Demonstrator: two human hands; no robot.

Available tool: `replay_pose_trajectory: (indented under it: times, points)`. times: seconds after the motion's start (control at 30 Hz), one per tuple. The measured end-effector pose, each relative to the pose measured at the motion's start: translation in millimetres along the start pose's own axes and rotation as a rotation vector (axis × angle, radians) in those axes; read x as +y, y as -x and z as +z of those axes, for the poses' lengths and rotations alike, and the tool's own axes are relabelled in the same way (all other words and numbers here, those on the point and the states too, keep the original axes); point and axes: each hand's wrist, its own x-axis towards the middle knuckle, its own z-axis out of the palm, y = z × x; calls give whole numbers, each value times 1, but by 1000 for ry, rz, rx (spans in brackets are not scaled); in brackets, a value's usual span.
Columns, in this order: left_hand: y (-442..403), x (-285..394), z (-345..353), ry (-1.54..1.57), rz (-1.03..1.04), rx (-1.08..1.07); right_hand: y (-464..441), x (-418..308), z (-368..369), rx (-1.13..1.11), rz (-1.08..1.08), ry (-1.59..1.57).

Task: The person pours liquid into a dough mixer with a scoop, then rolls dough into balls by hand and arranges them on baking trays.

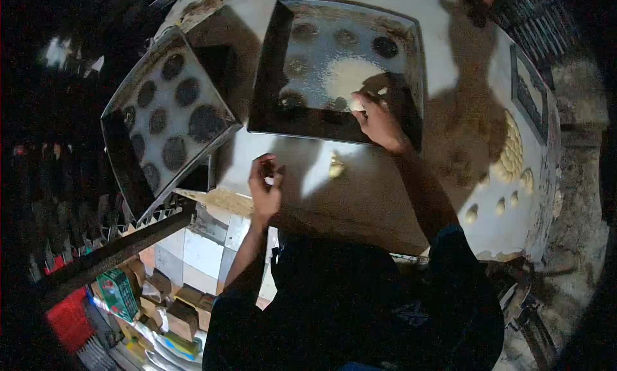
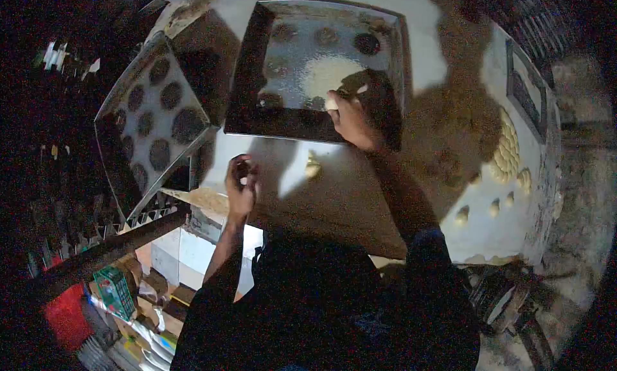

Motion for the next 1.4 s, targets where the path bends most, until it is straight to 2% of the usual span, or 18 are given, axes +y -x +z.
replay_pose_trajectory:
  times: [0.03, 0.07, 0.17, 0.2, 0.23, 0.27, 0.33, 0.4, 0.53, 0.67, 0.73, 0.87, 1.07, 1.2, 1.27, 1.3, 1.37, 1.4]
  points:
    - [-1, -9, -18, -75, 59, 24, -7, 19, 15, -5, -12, 3]
    - [0, -9, -29, 34, 18, 74, -10, 47, 36, -2, -200, 253]
    - [1, -24, -73, -338, 125, 154, -17, 9, 17, -82, -248, 235]
    - [0, -28, -83, -431, 160, 193, -19, -1, 9, -101, 3, -95]
    - [-1, -29, -90, -247, 81, 100, -21, -11, 2, -129, 254, -422]
    - [0, -32, -97, -60, 5, 13, -23, -22, -2, -69, 296, -877]
    - [-2, -43, -101, -423, 156, -19, -33, -55, -7, -114, 421, -1566]
    - [-4, -39, -98, -544, 306, -1, -40, -116, -2, -193, 263, -1338]
    - [0, -35, -100, -560, 198, -62, -66, -210, 44, -257, -220, -827]
    - [0, -41, -102, -538, 216, -84, -105, -263, 95, -236, -335, -776]
    - [-1, -47, -101, -506, 222, -134, -121, -270, 113, -144, -447, -454]
    - [1, -47, -101, -500, 166, -135, -138, -268, 126, -394, -357, -88]
    - [0, -58, -102, -519, 219, -161, -85, -279, 82, -33, -295, -127]
    - [-1, -69, -101, -681, 351, -127, -1, -215, 48, 275, -438, -268]
    - [-15, -147, -96, -545, 329, -81, 47, -160, 22, 392, -316, -65]
    - [-19, -114, -68, -522, 379, -174, 75, -130, 5, 410, -179, 123]
    - [-17, 6, -18, -492, 151, -363, 135, -32, 23, 704, 56, 35]
    - [-16, 34, 17, -495, 183, -410, 168, 11, 28, 778, 157, -23]
